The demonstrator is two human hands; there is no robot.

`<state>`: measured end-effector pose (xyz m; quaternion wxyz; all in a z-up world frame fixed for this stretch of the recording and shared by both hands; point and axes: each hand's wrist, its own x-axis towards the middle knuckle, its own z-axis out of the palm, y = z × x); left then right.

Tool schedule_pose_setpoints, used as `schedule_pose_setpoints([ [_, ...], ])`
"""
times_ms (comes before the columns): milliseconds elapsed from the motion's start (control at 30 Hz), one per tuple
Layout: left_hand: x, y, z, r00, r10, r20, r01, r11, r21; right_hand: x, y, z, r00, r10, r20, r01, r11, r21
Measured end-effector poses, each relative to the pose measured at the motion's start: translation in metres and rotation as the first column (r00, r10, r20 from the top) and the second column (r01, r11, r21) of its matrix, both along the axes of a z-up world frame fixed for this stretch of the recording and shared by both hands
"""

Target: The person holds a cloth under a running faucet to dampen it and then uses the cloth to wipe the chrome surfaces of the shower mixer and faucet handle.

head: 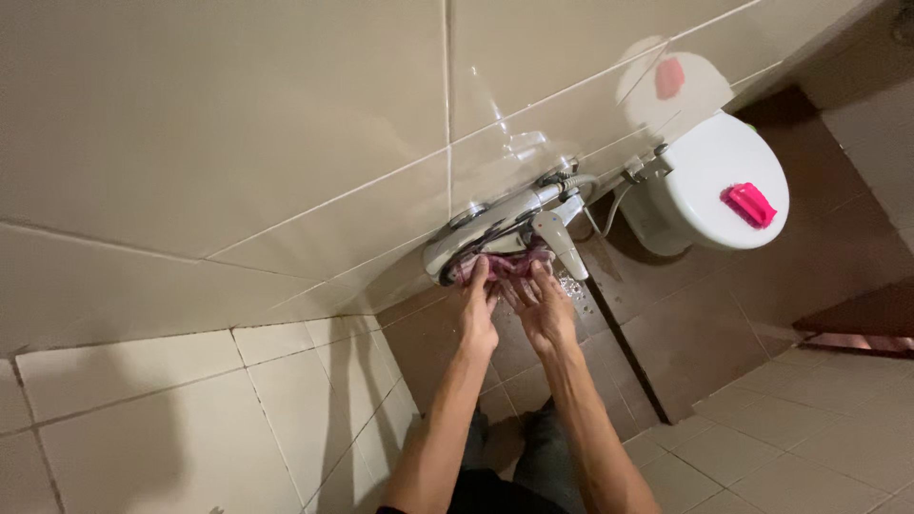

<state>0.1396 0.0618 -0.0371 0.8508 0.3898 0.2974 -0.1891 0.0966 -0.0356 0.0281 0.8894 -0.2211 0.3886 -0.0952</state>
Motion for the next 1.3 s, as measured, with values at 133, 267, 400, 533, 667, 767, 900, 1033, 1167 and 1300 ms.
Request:
schedule_pose_setpoints([
  [133, 0.005, -0.009, 0.030, 0.995, 0.070, -0.077, -0.049, 0.967, 0.248, 0.007, 0.001, 0.003, 0.999, 0.017, -0.049, -0.020, 0.998, -0.058],
  [267, 0.008, -0.014, 0.029, 0.994, 0.112, 0.001, -0.107, 0.947, 0.302, 0.016, -0.001, -0.011, 0.997, 0.005, -0.077, -0.014, 0.994, -0.108],
  [400, 0.010, -0.020, 0.006, 0.979, 0.203, 0.005, -0.203, 0.973, 0.107, 0.017, -0.004, -0.037, 1.000, -0.001, -0.002, 0.001, 0.983, -0.182],
  [533, 0.008, -0.020, -0.004, 0.986, 0.162, -0.042, -0.150, 0.966, 0.210, 0.015, -0.005, -0.059, 0.994, -0.013, -0.107, -0.007, 0.982, -0.190],
  [667, 0.012, -0.020, -0.007, 0.980, 0.179, -0.084, -0.158, 0.965, 0.210, 0.017, -0.007, -0.084, 1.000, 0.020, -0.011, -0.021, 0.981, -0.194],
  [767, 0.011, -0.021, -0.009, 0.979, 0.195, -0.066, -0.183, 0.971, 0.157, 0.012, -0.010, -0.084, 0.999, 0.043, 0.023, -0.038, 0.984, -0.174],
  [900, -0.006, -0.013, 0.002, 0.987, 0.157, -0.035, -0.152, 0.982, 0.113, -0.008, -0.006, -0.063, 0.997, 0.073, 0.029, -0.069, 0.989, -0.130],
  [1033, -0.027, 0.007, 0.015, 0.998, 0.059, 0.023, -0.061, 0.987, 0.148, -0.023, 0.000, -0.049, 0.994, 0.113, 0.011, -0.111, 0.988, -0.106],
  [1167, -0.046, 0.021, 0.013, 0.998, 0.032, 0.062, -0.041, 0.988, 0.148, -0.039, 0.008, -0.046, 0.993, 0.122, 0.007, -0.121, 0.991, -0.063],
  [1300, -0.061, 0.034, 0.002, 0.997, -0.043, 0.056, 0.030, 0.976, 0.217, -0.056, 0.017, -0.043, 0.990, 0.138, -0.034, -0.138, 0.990, -0.001],
])
